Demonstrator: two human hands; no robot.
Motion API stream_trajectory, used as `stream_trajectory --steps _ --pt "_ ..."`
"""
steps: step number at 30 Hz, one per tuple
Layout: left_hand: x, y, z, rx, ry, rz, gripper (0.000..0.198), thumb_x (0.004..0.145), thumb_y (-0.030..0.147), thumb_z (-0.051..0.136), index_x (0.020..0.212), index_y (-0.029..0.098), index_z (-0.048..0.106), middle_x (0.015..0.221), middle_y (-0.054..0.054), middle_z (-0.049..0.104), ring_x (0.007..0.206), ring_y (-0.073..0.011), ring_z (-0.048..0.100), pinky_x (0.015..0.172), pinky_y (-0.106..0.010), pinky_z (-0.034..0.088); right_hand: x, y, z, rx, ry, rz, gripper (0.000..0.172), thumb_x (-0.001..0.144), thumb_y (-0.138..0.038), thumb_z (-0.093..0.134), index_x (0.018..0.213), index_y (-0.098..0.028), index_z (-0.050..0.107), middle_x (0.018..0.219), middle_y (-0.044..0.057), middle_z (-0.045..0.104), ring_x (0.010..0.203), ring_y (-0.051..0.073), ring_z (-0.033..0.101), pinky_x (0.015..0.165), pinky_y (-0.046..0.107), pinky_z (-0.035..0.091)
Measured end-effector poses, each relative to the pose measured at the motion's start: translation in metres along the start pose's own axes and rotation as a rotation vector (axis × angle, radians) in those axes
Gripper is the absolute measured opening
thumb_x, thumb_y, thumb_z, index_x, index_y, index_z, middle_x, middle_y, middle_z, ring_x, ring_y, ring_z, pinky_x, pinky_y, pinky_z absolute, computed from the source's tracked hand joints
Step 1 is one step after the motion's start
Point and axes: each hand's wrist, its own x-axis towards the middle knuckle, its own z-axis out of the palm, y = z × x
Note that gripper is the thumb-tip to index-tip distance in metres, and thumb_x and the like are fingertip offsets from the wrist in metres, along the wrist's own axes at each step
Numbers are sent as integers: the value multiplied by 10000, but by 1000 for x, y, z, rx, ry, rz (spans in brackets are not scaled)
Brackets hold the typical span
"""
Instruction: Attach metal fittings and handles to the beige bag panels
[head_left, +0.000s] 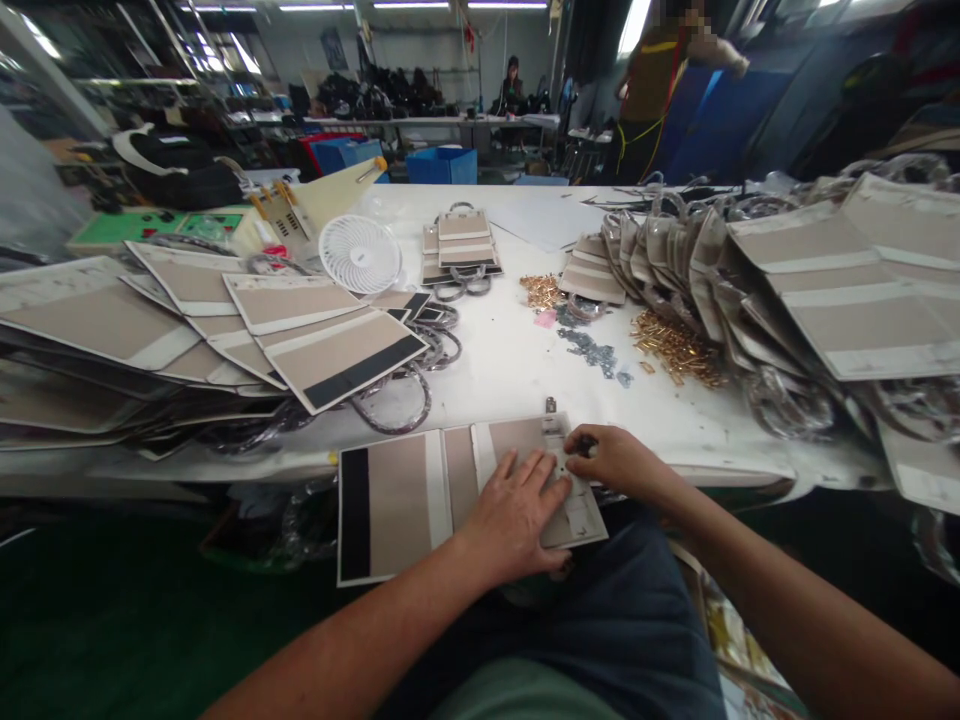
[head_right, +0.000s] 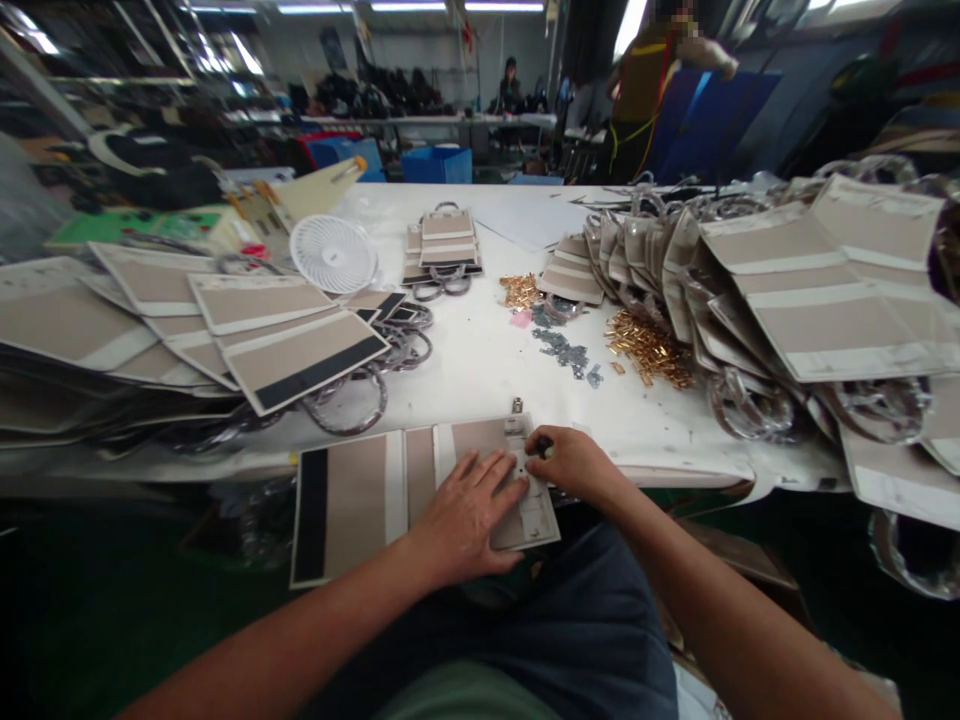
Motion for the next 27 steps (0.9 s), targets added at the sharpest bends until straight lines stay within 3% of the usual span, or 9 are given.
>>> stream_trajectory --steps 7,19,27 --pt "0 -7 9 4 -13 37 895 859 689 695 1558 180 465 1672 -215 363 1577 -351 296 1308 -583 151 0 -9 0 -13 -4 60 126 779 -230 692 888 -229 755 791 -8 745 733 177 660 671 265 445" --pt "-1 0 5 45 -42 27 879 847 627 735 1544 153 484 1665 -225 374 1577 -376 293 1304 -598 160 -10 -9 6 -50 1 50 143 796 -229 697 921 -246 762 883 4 768 830 197 690 748 274 466" --pt "-7 -5 12 57 50 31 901 840 693 691 1568 216 457 1672 -164 392 1568 -358 326 1304 -592 216 -9 -22 6 -93 40 35 180 763 -195 684 871 -270 807 898 3 803 879 214 735 746 281 477"
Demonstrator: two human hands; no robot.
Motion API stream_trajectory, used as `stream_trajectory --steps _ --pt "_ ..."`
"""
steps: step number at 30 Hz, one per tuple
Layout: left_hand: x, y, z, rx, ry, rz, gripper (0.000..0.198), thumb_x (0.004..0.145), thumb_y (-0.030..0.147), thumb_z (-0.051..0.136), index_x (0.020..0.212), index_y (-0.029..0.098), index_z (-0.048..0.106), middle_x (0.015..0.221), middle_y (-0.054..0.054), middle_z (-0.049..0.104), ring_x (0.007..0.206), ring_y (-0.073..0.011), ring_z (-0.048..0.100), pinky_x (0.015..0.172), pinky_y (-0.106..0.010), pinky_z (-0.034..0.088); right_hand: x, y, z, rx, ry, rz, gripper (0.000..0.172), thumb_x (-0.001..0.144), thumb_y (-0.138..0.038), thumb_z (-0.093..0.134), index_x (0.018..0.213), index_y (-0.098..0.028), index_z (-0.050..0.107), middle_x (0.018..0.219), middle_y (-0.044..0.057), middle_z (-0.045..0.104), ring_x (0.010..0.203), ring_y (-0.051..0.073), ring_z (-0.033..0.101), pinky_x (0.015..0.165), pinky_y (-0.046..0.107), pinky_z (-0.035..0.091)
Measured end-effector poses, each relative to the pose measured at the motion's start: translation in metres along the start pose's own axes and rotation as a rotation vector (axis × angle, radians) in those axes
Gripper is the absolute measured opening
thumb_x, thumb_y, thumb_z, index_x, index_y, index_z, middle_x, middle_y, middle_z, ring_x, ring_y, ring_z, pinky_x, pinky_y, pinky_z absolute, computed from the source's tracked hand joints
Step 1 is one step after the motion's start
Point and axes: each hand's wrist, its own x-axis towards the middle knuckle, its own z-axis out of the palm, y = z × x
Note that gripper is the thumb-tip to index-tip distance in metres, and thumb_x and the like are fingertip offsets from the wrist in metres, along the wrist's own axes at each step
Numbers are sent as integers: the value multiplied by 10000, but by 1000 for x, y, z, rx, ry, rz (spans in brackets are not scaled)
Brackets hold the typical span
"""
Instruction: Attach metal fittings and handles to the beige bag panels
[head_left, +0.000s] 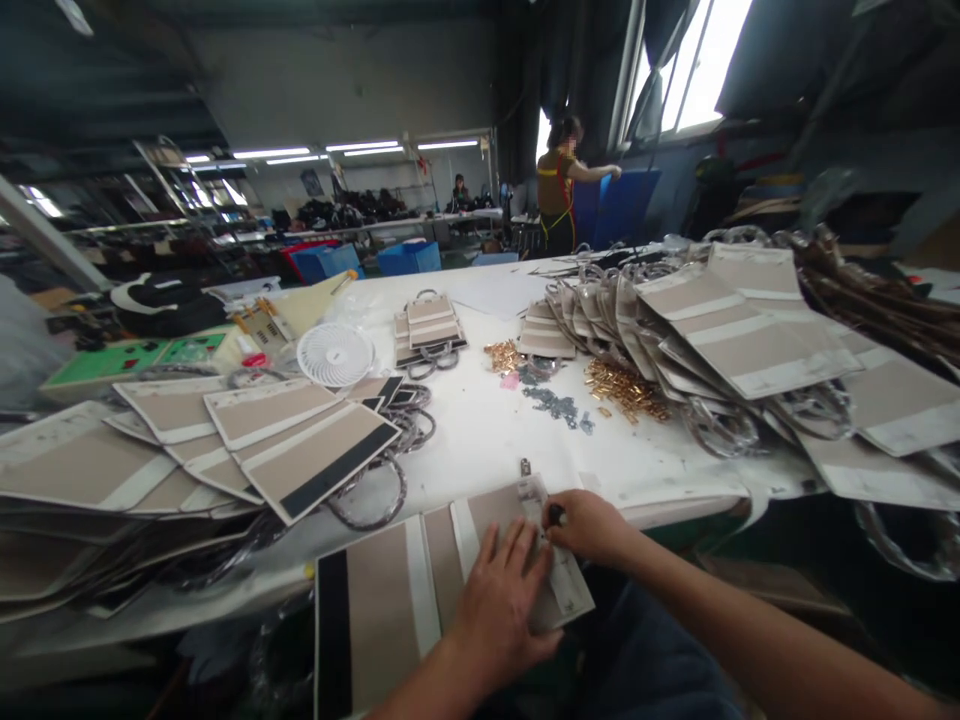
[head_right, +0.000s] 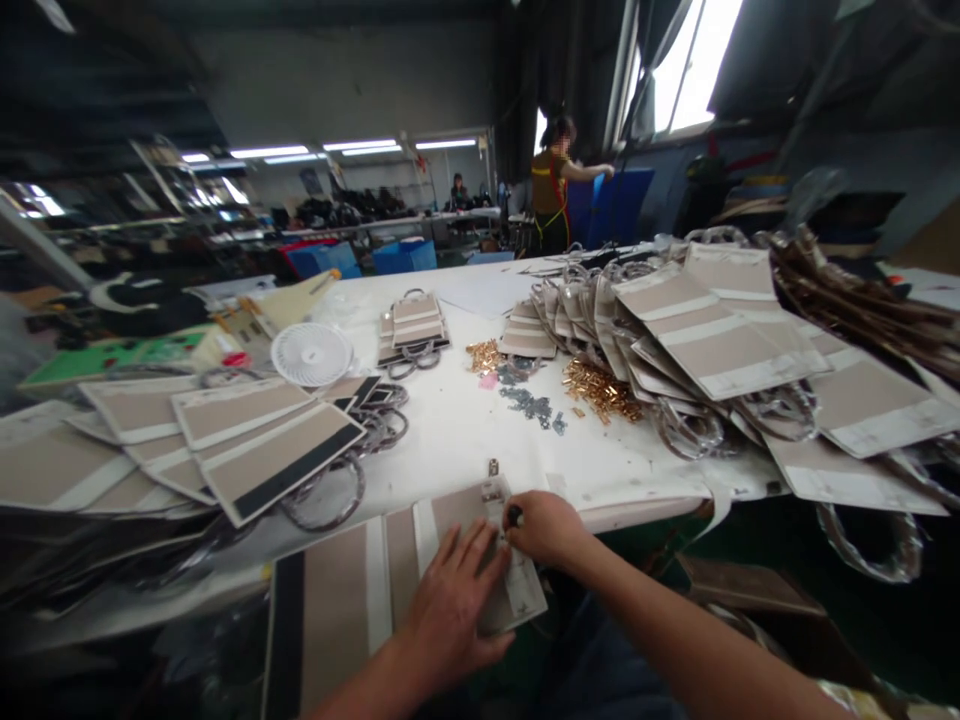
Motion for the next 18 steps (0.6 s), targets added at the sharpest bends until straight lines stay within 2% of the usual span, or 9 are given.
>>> stream_trajectory --steps 5,7,8,10,13,15,18 --pt "-1 -13 13 73 27 55 954 815 753 670 1583 242 429 1679 -161 380 1541 -380 371 1270 -599 289 2 -3 4 -46 6 -34 218 755 -203 681 900 -260 835 975 60 818 968 288 746 810 340 499" --pt "0 -20 19 145 55 111 981 794 758 693 1583 238 429 1651 -180 421 1500 -393 429 1236 -588 345 5 -2 0 -43 -30 -69 220 741 -196 695 890 -266 841 953 48 821 941 274 753 801 320 509" --pt "0 -24 22 194 84 145 952 805 731 705 1574 236 441 1626 -181 458 1474 -389 465 1221 -570 369 8 -2 -5 -30 -57 -95 222 728 -189 710 885 -273 843 929 29 822 912 251 757 785 294 513" --pt "0 -32 29 305 168 202 770 878 591 716 1531 248 493 1564 -153 545 1418 -350 533 1209 -516 394 20 3 -20 9 -58 -118 213 714 -188 745 875 -286 844 875 -15 817 838 197 756 745 235 514" --pt "-1 -44 47 415 301 234 493 965 362 665 1443 289 572 1491 -92 627 1375 -289 577 1214 -469 401 49 20 -54 3 121 -14 165 783 -235 749 916 -268 840 897 -7 816 845 188 746 758 234 519" --pt "0 -50 63 422 366 234 449 974 330 647 1419 308 593 1482 -75 637 1388 -284 571 1206 -480 426 68 36 -77 -58 254 106 173 835 -271 730 975 -254 831 976 37 813 920 232 739 790 288 526" --pt "9 -47 85 423 391 212 414 963 346 658 1377 340 639 1417 -77 686 1328 -301 631 1120 -520 533 91 42 -94 -118 342 205 144 888 -298 738 997 -234 805 1014 86 788 936 265 723 780 350 549"
